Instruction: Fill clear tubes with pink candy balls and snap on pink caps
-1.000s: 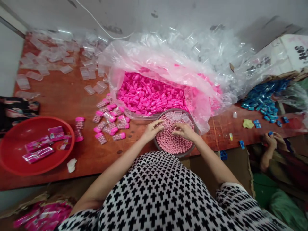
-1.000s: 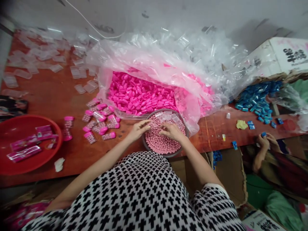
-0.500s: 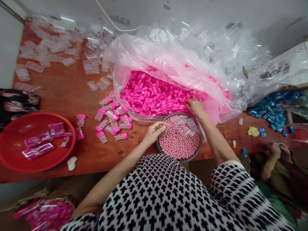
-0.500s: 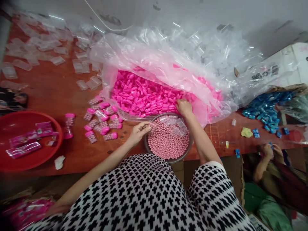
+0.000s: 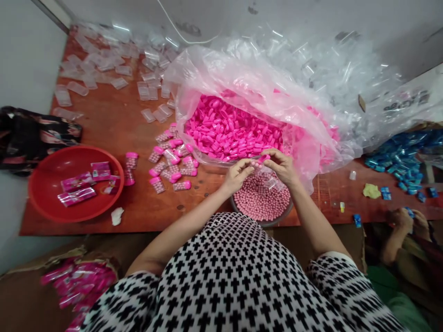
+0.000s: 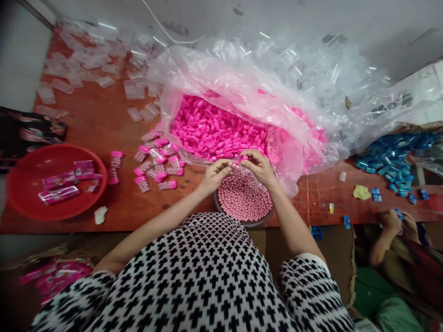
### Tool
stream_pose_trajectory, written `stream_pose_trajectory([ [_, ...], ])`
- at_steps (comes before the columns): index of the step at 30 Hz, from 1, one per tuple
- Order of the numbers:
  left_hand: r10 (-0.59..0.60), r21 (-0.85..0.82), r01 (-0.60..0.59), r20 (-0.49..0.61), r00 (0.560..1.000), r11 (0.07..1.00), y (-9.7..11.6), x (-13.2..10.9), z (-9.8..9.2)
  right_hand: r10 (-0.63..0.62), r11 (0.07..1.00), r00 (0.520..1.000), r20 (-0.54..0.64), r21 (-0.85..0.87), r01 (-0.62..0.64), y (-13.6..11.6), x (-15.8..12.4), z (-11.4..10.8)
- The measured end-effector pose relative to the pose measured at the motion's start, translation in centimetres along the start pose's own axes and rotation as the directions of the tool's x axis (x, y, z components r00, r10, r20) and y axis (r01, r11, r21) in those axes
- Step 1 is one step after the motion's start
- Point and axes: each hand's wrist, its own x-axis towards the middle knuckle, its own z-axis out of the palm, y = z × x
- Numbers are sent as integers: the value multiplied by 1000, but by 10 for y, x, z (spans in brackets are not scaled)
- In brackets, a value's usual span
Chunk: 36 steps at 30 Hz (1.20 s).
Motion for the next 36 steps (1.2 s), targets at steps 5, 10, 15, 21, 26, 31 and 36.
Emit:
stream_pose_trajectory([
  [5,10,113,0,-90,996,994,7,-15,-9,6,996,998,-55,-85,-11,-10,-14,11],
  [10,91,339,-62,-71,993,939,17,-27,-14,-198,867,968,157,-432,247,-33,-20,17],
  [15,183,370,-143,-78,980,918,21,-37,-15,-221,781,938,266,-528,334,-33,-27,27],
  [21,217,428,-187,-23,976,884,23,-46,-20,-211,770,913,349,-517,375,-35,-44,31],
  [26,224,459,-213,31,974,863,25,-50,-19,-221,752,895,387,-517,409,-40,-47,29],
  [31,204,515,-213,75,976,830,26,-49,-19,-203,700,864,460,-549,457,-35,-44,28],
  [36,117,442,-125,44,992,888,29,-53,-19,-195,780,875,443,-470,412,-38,-45,28],
])
